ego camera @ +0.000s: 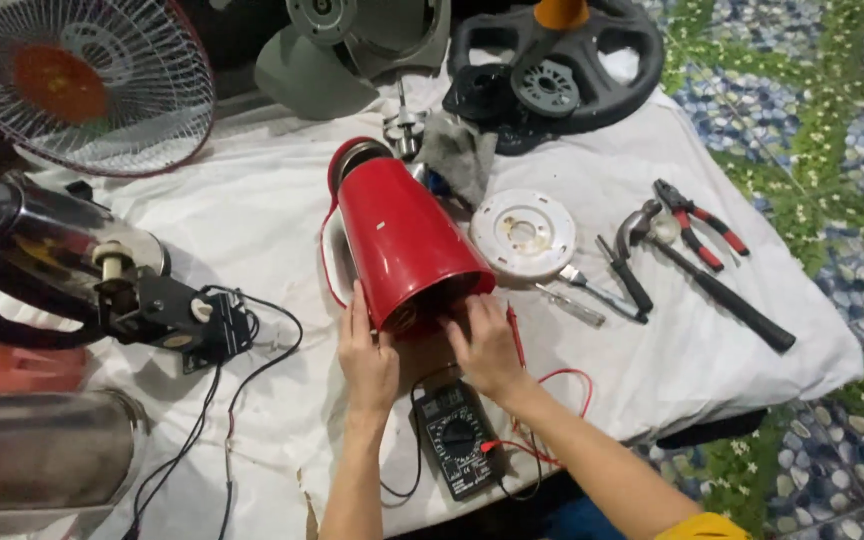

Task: The person uses a multimeter to test the electrical continuity of a red electric kettle's internal components. They then use a hammer to tap on the heating element assembly inside the kettle.

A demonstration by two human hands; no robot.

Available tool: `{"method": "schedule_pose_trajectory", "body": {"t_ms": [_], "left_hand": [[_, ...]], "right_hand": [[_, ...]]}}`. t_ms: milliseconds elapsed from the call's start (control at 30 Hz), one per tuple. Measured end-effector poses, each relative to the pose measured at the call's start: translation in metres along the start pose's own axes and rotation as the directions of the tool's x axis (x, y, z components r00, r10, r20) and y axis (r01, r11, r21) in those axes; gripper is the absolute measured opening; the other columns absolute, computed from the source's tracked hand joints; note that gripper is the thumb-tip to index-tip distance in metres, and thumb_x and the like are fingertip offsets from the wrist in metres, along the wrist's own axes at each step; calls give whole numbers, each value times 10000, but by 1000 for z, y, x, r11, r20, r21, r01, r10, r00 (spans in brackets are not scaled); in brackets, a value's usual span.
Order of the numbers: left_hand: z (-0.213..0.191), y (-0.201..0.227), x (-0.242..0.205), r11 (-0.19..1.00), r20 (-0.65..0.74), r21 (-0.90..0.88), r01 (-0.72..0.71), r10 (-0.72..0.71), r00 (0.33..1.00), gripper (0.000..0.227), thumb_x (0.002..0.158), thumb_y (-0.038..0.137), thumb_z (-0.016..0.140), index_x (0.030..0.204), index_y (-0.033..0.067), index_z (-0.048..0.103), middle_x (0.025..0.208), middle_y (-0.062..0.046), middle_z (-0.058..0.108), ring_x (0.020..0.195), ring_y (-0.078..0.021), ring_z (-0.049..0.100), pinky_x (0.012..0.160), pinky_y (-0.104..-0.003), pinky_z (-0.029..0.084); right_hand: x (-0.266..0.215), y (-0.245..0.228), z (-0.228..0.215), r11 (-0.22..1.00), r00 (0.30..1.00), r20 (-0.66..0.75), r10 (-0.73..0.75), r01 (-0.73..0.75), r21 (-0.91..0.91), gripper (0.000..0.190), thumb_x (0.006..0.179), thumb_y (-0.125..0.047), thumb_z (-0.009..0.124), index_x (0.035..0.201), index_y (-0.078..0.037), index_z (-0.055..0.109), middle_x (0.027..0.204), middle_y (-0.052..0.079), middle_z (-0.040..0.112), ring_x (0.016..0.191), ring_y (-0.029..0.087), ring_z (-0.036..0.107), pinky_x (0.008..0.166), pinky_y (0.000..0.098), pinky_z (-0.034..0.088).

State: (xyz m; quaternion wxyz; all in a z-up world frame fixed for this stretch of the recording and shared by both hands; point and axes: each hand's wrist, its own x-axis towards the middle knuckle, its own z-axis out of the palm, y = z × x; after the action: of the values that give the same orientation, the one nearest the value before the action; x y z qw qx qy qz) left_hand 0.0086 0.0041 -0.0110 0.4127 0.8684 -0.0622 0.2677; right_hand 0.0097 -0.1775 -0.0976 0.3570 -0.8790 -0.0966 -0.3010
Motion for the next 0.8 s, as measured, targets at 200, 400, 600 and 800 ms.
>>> {"method": "schedule_pose_trajectory", "body": {"t_ms": [200,400,600,800], "left_hand": [[-5,1,-2,988,78,-132,80,-70,994,656,935,-25,544,1567,48,383,1309,-299,552,1068,-533,625,700,-467,651],[-8,-1,-2,978,115,-180,103,-83,990,660,944,98,594,1565,44,379,1342,-307,548,1046,-517,654,713,-476,644],[-15,13,3,908,245,-222,355,-300,922,946,857,630,622,1610,137,330,1294,-343,604,1058,-512,664,794,-531,621],[-9,16,1,872,202,-189,451,-415,887,821,868,652,605,1575,273,428,1225,-271,695,1032,-440,706,818,-485,596]], "right_hand": [[39,-75,-35,861,929,57,366,-361,357,426,846,-120,740,1183,91,587,1036,318,670,1038,516,629,962,599,499],[43,-74,-34,638,770,225,597,-626,449,455,830,-214,763,1212,-3,637,1138,228,732,1156,359,676,1049,492,501],[54,-91,-41,562,723,237,649,-665,492,471,789,-256,845,1164,-31,670,1087,166,755,1082,295,705,1001,474,537],[54,-75,-20,497,637,206,742,-730,469,464,745,-273,912,1091,-56,692,1037,145,775,1058,280,720,977,439,551]]}}
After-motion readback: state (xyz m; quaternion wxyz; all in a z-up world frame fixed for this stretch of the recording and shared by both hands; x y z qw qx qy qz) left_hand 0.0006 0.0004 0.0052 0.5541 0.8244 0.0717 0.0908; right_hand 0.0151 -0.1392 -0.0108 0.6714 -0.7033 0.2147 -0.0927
